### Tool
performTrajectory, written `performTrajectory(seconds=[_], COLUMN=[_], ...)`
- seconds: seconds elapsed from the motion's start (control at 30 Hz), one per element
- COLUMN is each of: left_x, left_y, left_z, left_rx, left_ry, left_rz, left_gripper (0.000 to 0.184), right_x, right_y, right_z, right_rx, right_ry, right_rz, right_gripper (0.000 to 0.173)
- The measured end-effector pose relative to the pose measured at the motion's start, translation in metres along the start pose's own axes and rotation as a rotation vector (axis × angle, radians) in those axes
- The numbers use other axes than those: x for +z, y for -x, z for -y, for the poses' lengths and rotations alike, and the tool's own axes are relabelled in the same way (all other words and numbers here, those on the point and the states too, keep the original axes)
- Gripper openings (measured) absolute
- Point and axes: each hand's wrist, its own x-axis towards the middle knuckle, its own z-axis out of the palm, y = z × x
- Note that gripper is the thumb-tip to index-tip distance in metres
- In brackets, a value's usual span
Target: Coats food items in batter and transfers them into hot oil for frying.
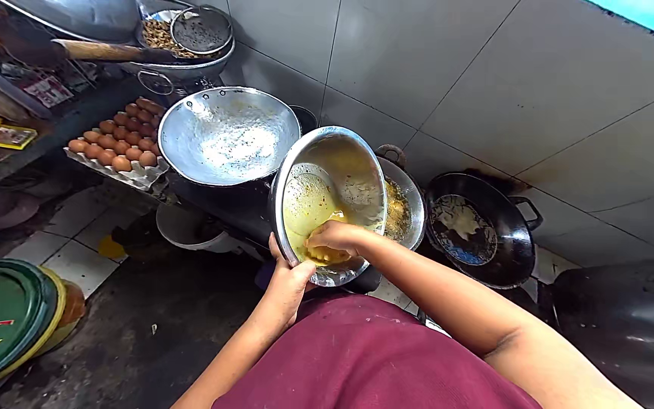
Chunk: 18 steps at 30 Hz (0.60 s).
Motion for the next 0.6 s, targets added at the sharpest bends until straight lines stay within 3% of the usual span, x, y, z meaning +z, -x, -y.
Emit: performTrajectory(seconds=[0.1, 0.2, 0.27, 0.37, 0.47, 0.6], left_x=[-0.003, -0.007, -0.011, -0.017, -0.022, -0.028], left_y=[0.000, 0.001, 0.002, 0.004, 0.010, 0.017], left_z=[0.001, -0.001, -0.002, -0.003, -0.003, -0.004], left_rx=[-0.015, -0.006, -0.001, 0.021, 0.049, 0.066], left_ry=[0.017, 0.024, 0.037, 0.077, 0.094, 0.113], left_rz=[-0.018, -0.056, -0.091, -0.133, -0.177, -0.241], left_gripper=[0.076, 0.081, 0.080, 0.072, 0.056, 0.051], right_x=[-0.013, -0.047, -0.080, -0.124, -0.148, -0.157], right_y=[0.006, 0.019, 0.030, 0.036, 0.010, -0.018], right_z=[-0.001, 0.000, 0.005, 0.010, -0.001, 0.004], right_rx=[0.051, -0.049, -0.122, -0.183, -0.117, -0.086], right_ry=[-0.466, -0.603, -0.618, -0.402, 0.102, 0.421], right_rz=[0.160, 0.228, 0.171, -0.154, -0.534, -0.610], right_gripper=[0.019, 0.032, 0.032, 0.025, 0.029, 0.028])
